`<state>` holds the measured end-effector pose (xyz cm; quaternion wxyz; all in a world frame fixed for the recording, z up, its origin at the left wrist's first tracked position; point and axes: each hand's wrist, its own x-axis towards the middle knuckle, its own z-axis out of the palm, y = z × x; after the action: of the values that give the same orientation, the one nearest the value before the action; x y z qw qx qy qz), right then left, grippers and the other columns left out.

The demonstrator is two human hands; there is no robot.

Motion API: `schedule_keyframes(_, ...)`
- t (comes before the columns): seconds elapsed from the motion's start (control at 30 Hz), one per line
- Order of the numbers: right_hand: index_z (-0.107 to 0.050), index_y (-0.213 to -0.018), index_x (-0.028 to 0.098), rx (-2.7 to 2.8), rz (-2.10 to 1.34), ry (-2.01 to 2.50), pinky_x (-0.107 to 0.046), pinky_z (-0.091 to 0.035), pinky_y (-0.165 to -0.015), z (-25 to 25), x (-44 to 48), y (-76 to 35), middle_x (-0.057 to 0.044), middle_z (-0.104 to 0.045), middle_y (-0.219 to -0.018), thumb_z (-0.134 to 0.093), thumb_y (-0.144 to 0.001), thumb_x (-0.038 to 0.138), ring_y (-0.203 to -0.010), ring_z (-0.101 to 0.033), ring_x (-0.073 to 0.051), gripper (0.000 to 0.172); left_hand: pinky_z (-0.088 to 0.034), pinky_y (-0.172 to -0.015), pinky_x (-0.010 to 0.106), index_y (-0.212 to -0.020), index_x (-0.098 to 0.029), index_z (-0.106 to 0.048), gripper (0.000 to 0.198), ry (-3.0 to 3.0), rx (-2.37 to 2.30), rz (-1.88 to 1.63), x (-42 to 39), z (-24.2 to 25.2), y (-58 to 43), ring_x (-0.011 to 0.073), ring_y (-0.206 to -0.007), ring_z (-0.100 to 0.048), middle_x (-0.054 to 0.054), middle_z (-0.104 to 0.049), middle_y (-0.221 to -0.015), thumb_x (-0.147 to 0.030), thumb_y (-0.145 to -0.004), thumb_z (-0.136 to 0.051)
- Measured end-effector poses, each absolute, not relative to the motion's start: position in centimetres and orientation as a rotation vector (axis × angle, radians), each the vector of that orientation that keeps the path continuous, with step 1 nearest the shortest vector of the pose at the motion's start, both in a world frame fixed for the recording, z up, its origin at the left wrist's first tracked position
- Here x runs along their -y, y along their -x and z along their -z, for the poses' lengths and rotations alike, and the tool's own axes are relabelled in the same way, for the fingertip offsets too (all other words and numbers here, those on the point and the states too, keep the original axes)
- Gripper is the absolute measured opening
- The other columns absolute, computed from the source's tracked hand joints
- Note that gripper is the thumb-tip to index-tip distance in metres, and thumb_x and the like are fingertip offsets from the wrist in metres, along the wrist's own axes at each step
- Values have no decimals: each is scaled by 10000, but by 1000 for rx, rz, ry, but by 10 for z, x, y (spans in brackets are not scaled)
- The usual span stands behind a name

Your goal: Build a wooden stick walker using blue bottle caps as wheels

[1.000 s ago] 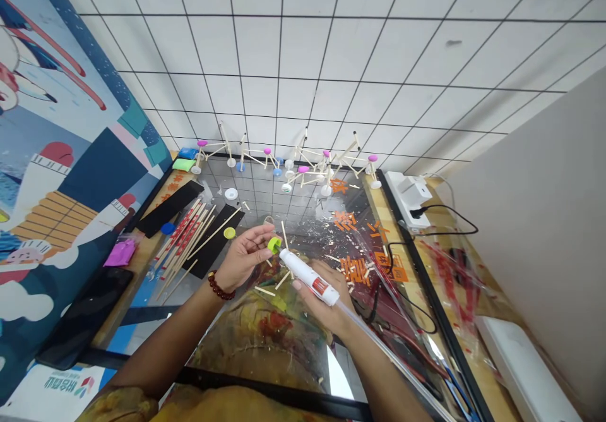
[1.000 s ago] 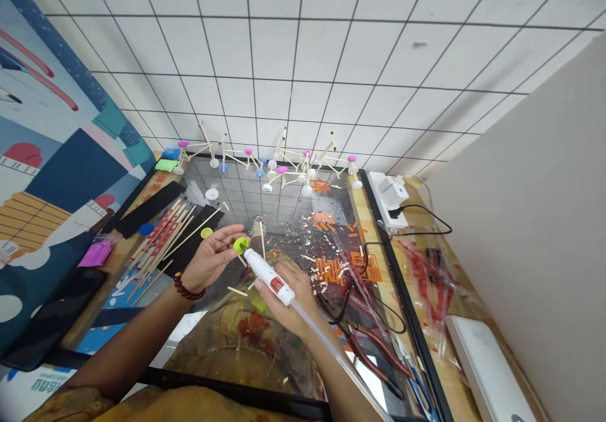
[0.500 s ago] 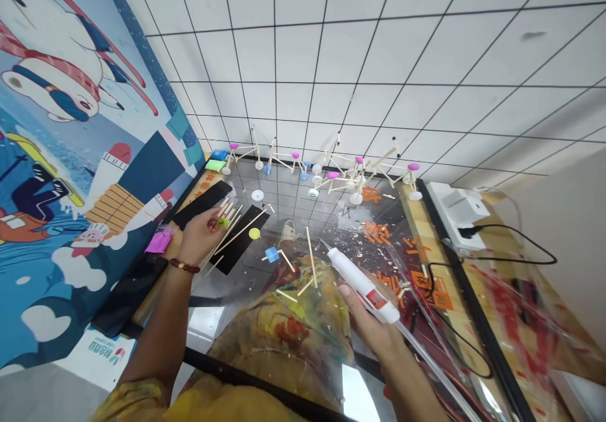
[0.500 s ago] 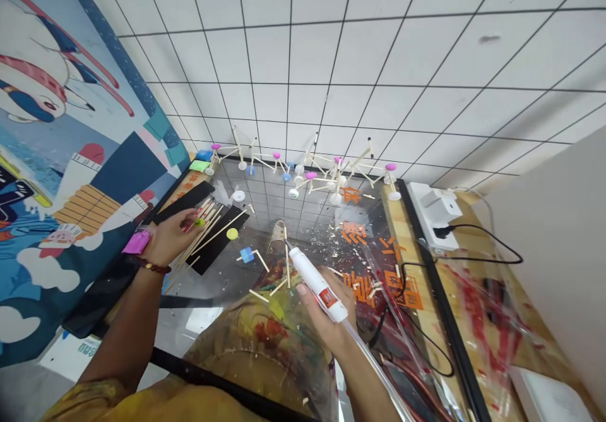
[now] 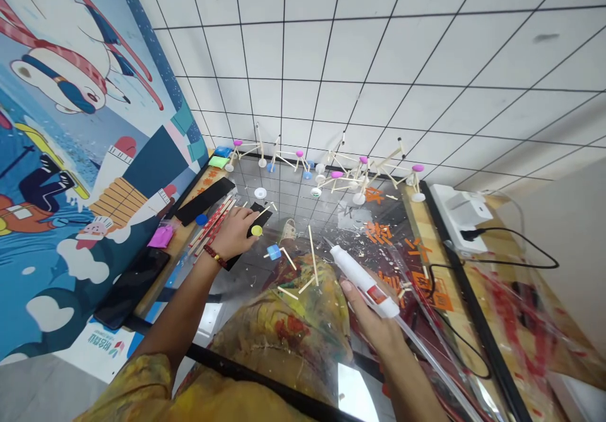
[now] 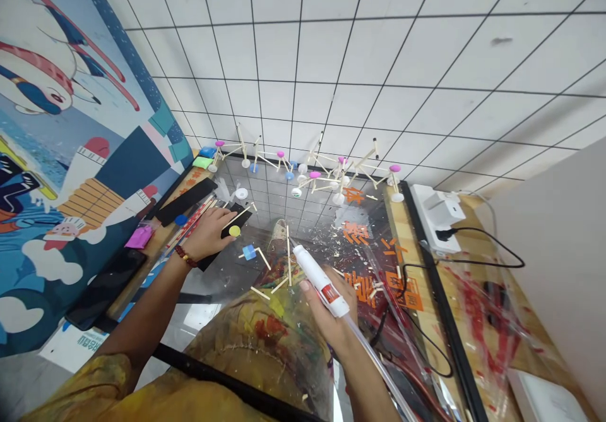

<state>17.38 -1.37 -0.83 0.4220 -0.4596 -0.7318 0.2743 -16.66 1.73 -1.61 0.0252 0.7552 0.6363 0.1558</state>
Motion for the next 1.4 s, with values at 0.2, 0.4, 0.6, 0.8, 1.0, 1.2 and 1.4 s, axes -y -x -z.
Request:
schedule_keyframes(0.2, -589, -733, 237, 1838, -674, 1145, -296, -477, -571, 6, 14, -174, -3, -628, -652, -586, -911, 378, -605, -595, -179, 227, -420, -965, 468, -1048, -178, -719, 331, -2272, -1959, -479, -25, 22, 170, 313, -1059, -554, 128, -636, -1088, -299, -741, -729)
schedule_keyframes(0.4, -593, -767, 233, 1871, -672, 1110, -288, -469, -578, 4, 13, -172, 3, -635, -669, -570, -927, 372, -613, -603, -172, 214, -462, -875, 410, -892, -180, -725, 189, -2021, -1882, -986, -20, 14, 160, 257, -931, -605, 96, -675, -959, -285, -736, -736)
schedule_keyframes(0.6, -589, -762, 230, 1867, -663, 1132, -291, -466, -578, 4, 13, -171, 3, -627, -665, -576, -917, 368, -610, -597, -172, 207, -493, -718, 282, -928, -185, -732, 305, -1128, -1363, -1573, -8, -8, 143, 147, -750, -627, 31, -711, -839, -337, -684, -834)
schedule_keyframes(0.8, -590, -754, 229, 1878, -685, 1148, -286, -463, -570, 3, 14, -171, 1, -631, -666, -569, -921, 369, -613, -591, -171, 219, -501, -680, 271, -886, -197, -747, 320, -799, -1252, -1630, -7, 2, 158, 113, -681, -624, 27, -724, -845, -368, -635, -847)
schedule_keyframes(1.0, -596, -770, 224, 1906, -665, 1132, -284, -472, -578, 8, 12, -171, -14, -652, -726, -587, -918, 362, -643, -615, -176, 202, -503, -830, 386, -960, -209, -738, 263, -1651, -2020, -1273, -6, 21, 168, 225, -836, -647, 67, -720, -912, -300, -714, -754)
schedule_keyframes(1.2, -570, -737, 229, 1914, -648, 1132, -290, -472, -571, 13, 11, -172, -16, -652, -728, -603, -906, 355, -638, -617, -180, 213, -463, -934, 472, -893, -187, -731, 198, -1754, -2287, -1025, -3, 22, 215, 308, -921, -641, 116, -722, -930, -331, -758, -720)
schedule_keyframes(1.4, -571, -743, 231, 1906, -648, 1116, -290, -456, -539, 8, 11, -169, 2, -613, -666, -596, -908, 377, -586, -585, -172, 222, -444, -988, 487, -985, -149, -719, 320, -1453, -2624, -938, 6, 27, 272, 342, -1050, -621, 153, -712, -1020, -374, -776, -631)
